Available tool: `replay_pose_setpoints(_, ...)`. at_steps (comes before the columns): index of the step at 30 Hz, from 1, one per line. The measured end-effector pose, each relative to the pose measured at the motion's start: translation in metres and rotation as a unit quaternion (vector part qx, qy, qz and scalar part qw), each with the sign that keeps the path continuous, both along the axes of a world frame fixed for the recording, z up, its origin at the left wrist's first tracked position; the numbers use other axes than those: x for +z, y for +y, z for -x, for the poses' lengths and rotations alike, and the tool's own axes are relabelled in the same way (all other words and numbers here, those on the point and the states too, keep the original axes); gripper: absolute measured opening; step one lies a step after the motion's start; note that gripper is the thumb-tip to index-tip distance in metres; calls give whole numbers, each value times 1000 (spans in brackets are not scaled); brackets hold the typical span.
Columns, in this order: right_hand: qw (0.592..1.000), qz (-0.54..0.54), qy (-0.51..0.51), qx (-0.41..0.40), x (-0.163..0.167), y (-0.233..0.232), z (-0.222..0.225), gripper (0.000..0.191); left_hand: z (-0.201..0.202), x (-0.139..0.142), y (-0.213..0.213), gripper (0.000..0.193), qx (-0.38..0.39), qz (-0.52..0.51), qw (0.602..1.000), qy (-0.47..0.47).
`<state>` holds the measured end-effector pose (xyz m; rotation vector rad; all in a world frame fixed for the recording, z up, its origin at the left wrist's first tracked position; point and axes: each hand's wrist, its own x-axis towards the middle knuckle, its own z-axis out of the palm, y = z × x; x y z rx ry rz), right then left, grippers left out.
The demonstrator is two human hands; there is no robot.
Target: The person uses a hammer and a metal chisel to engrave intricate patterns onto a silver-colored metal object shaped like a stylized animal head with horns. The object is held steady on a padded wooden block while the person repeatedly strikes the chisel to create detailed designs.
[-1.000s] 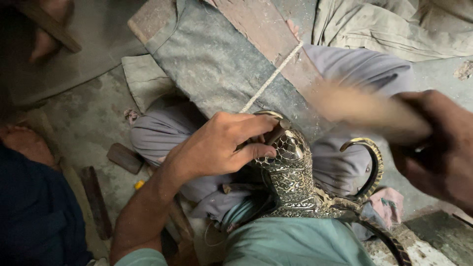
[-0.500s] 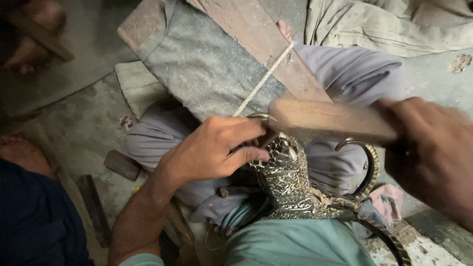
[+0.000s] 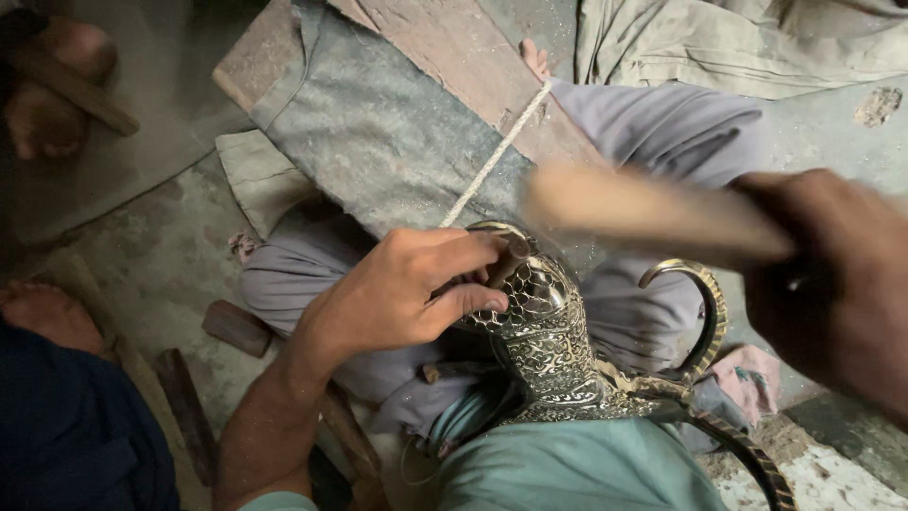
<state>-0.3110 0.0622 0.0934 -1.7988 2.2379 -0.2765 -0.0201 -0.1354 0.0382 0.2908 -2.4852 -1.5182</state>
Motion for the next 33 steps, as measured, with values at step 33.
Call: replay_pose_setpoints(33,999,14,-24,-38,9,-10,-27,32,-5,-30,1,44,13,-15,994,104)
